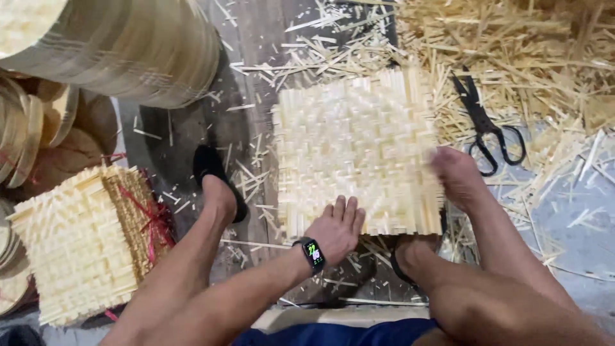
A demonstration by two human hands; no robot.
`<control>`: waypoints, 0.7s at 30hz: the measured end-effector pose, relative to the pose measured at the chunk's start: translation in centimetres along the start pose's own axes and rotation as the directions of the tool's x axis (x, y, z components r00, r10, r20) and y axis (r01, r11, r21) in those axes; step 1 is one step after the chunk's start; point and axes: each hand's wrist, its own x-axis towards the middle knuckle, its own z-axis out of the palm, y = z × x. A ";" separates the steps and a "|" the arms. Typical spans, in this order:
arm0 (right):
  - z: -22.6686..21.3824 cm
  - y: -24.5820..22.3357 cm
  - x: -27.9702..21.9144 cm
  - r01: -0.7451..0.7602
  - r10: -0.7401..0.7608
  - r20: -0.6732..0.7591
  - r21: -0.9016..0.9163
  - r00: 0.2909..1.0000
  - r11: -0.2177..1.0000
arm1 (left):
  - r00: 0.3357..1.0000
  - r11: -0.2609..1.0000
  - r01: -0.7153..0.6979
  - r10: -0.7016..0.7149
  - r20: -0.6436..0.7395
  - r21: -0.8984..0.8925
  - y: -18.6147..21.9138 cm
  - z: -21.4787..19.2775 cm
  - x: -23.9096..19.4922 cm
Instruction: The person sits on the floor of a bamboo workshop assembling round woven bamboo sieves. They press a square woven bamboo mat into a round wooden mold, trim the overhanging edges with scissors, fit a bent bamboo rim around the mat, and set finished trays onto a stack.
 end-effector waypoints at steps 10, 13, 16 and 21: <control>4.4 -2.5 -2.2 0.175 -0.204 -0.088 -0.264 0.975 0.949 | 0.226 0.237 0.513 -0.965 -0.136 -0.825 -16.8 11.8 0.4; 5.4 -3.7 -3.2 0.129 -0.195 -0.157 -0.355 0.968 0.926 | 0.441 -0.161 0.205 -0.865 0.238 -0.965 -18.8 13.6 0.8; 8.5 -7.1 -5.6 0.065 -0.394 -0.213 -0.809 0.894 0.584 | 0.484 -0.158 0.110 -0.854 0.192 -0.981 -18.0 13.3 0.7; 14.2 -7.8 -5.0 0.636 -0.332 0.645 -0.757 0.689 -0.151 | 0.396 -0.048 0.170 -0.911 0.113 -0.984 -16.4 10.5 0.2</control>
